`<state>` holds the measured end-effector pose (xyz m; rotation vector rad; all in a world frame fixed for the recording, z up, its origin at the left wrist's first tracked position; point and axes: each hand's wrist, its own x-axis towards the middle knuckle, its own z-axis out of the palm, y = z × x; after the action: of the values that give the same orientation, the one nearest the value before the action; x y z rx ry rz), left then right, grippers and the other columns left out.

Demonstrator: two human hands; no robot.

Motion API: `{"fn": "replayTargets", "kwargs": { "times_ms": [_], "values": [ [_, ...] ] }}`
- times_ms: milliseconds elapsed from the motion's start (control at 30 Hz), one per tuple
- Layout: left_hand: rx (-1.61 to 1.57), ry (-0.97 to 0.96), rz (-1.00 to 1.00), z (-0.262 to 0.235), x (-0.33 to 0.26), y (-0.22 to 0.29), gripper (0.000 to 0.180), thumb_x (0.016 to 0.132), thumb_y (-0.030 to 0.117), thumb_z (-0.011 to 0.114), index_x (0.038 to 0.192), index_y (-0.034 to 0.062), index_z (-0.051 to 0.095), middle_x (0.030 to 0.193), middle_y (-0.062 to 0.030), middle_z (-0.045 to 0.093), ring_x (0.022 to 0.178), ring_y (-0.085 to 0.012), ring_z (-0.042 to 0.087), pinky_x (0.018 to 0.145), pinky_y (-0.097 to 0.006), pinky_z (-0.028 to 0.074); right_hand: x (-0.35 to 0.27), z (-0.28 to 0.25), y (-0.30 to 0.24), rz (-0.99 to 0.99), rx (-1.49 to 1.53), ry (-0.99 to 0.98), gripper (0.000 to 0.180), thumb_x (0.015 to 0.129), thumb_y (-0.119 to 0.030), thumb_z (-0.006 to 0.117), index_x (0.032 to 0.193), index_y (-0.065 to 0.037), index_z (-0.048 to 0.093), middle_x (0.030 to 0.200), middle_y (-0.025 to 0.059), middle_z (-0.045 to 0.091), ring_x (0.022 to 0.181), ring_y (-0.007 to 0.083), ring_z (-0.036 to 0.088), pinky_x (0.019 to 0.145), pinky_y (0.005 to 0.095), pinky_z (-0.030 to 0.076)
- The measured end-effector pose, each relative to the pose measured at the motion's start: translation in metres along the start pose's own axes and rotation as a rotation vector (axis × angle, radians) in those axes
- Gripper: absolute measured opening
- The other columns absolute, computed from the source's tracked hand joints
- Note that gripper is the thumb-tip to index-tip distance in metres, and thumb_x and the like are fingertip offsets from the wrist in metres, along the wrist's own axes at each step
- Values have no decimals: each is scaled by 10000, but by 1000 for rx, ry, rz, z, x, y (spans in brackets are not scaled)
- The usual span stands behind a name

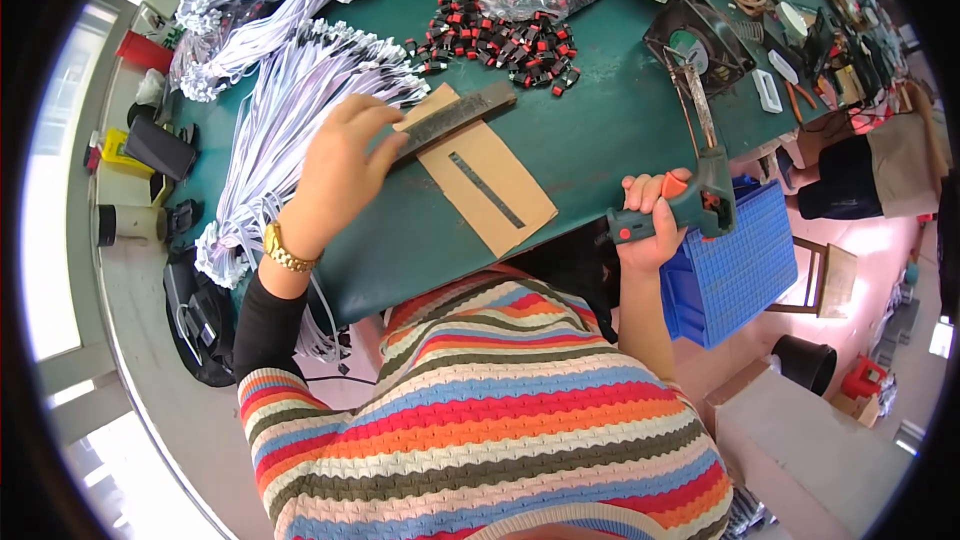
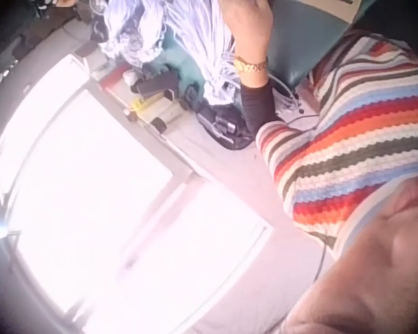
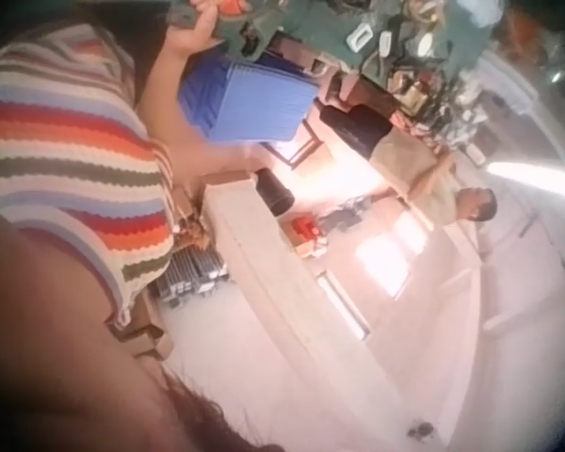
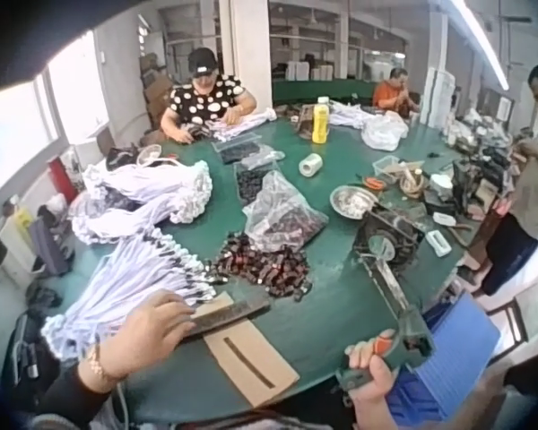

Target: The person applies hot glue to electronic parts and wires with a hot glue gun to secure them onto a cardboard template.

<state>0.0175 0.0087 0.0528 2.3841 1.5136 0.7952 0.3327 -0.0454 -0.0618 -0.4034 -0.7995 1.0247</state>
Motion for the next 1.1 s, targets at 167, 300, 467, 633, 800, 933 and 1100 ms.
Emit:
{"fn": "replayTargets", "kwargs": {
  "times_ms": [167,300,467,633,800,933,1100],
  "values": [
    [249,-8,272,25,39,7,210,758,56,632,967,46,617,1011,-130,552,915,-316,551,775,-389,448,-4,-4,1,-44,59,102,374,820,-59,497,1182,-58,402,730,48,464,710,177,489,849,404,403],
    [338,-53,156,52,83,-24,208,745,86,639,944,34,609,960,-144,573,899,-330,563,769,-405,453,-5,-2,0,-67,57,104,370,819,-57,498,1177,-56,405,738,52,469,716,181,494,854,412,403],
    [314,-339,202,72,108,-45,132,734,38,602,855,-6,574,897,-207,579,857,-381,582,729,-454,467,-6,2,3,-95,44,145,368,809,-61,519,1163,-50,417,736,64,482,707,196,506,836,422,418],
    [139,-3,339,60,89,-34,144,766,-17,591,906,10,615,854,-164,554,797,-345,554,695,-388,448,-5,5,7,-93,62,160,354,817,-53,518,1153,-51,405,729,59,489,712,192,512,840,435,420],
    [-153,13,60,25,16,21,179,784,-13,625,954,29,664,865,-100,611,765,-190,598,651,-275,469,-10,27,2,-7,-75,210,351,816,-19,511,1146,-44,396,731,59,500,700,186,525,897,463,399],
    [-456,4,-285,43,-40,36,170,804,-1,652,972,-29,647,906,-69,656,799,-117,631,715,-210,496,-12,55,8,219,5,145,357,811,-1,520,1143,-33,391,723,60,518,682,185,548,958,490,360],
    [-663,35,-521,65,-59,30,190,844,2,612,1032,-28,621,902,-62,653,789,-123,636,701,-222,500,-12,71,26,514,56,27,370,813,-6,535,1154,-24,391,751,74,547,682,187,567,769,362,465]
  ]
}}
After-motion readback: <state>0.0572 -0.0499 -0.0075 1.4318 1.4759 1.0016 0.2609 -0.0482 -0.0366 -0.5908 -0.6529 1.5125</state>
